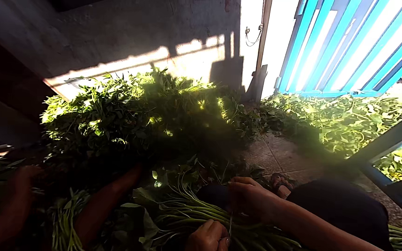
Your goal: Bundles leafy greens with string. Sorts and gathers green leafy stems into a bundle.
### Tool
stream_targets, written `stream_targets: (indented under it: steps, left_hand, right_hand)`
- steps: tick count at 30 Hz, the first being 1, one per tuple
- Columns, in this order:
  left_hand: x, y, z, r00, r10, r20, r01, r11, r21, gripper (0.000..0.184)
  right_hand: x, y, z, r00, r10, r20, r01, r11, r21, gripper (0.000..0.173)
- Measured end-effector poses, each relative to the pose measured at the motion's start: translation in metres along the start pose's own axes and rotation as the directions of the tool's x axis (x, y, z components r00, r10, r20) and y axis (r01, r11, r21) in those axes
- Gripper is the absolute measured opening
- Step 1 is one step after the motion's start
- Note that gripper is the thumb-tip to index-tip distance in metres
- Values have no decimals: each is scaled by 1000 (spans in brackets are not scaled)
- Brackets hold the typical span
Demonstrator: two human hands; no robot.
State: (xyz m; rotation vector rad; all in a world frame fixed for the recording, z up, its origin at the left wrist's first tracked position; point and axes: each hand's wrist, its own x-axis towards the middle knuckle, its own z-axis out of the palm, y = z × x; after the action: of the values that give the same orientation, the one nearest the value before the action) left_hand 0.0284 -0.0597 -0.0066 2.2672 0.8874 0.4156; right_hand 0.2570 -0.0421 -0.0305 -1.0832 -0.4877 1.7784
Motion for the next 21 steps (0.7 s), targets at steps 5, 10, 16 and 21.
stream_targets:
  steps: [5, 10, 16, 21]
  left_hand:
    - [10, -8, 0, 996, 80, -38, -89, 896, -435, 12]
    - [11, -16, 0, 999, 33, 20, -10, 716, -698, 14]
    - [10, -5, -6, 999, 2, 39, 20, 840, -542, 11]
    - [9, -6, -8, 996, -12, 89, 50, 894, -445, 11]
  right_hand:
    - [-5, 7, 4, 991, -34, 131, 29, 999, 42, 19]
    - [-5, 11, 3, 990, -25, 141, 22, 1000, 22, 20]
    - [-4, 11, 8, 984, -86, 153, 94, 995, -45, 14]
    - [-2, 16, 6, 981, -102, 164, 109, 993, -35, 13]
